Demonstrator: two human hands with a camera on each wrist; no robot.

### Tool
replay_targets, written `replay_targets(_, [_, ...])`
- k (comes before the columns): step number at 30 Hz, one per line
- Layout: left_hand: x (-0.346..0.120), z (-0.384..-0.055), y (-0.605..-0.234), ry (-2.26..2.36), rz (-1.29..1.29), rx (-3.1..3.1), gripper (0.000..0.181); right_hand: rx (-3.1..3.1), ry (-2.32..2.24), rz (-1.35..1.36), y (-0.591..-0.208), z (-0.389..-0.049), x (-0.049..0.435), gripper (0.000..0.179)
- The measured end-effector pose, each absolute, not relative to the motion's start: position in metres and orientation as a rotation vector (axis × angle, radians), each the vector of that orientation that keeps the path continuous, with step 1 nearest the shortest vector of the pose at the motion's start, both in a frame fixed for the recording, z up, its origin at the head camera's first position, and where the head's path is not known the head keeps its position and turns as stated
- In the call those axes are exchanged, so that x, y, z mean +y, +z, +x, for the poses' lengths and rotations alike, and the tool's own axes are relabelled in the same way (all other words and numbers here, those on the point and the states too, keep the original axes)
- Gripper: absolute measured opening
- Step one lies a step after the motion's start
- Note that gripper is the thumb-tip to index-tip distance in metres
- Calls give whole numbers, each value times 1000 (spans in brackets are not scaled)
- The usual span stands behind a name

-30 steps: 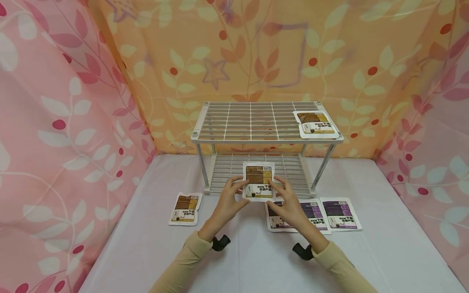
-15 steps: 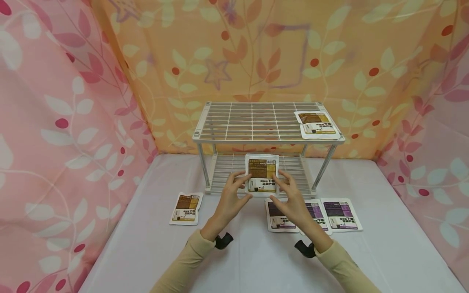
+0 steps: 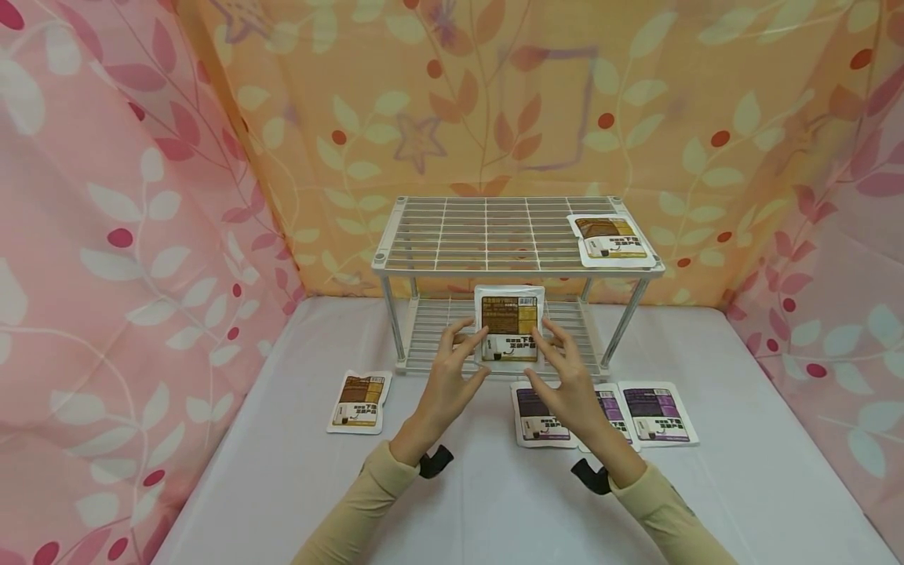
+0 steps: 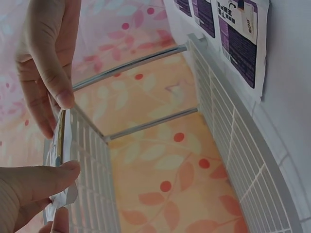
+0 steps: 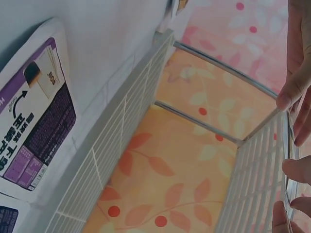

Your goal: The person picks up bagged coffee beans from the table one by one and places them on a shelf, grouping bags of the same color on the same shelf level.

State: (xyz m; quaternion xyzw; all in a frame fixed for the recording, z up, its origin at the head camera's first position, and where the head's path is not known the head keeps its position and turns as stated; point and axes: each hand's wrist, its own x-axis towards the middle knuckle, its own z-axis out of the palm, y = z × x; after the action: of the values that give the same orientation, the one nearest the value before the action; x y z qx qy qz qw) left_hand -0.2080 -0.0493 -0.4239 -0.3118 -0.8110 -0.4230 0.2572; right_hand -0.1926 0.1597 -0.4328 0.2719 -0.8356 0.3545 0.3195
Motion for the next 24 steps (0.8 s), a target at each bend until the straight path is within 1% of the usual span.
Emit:
replay_targets(9, [-46, -208, -412, -1022, -878, -2147, 58, -2121, 935, 714, -421, -191, 160, 61])
replay_targets(17, [-45, -212, -400, -976, -918, -2092, 48, -2045, 925, 757, -410, -198, 161, 59])
replay_targets(24, [-45, -216, -389, -949, -915, -2079, 44, -1992, 912, 800, -400, -207, 163, 56])
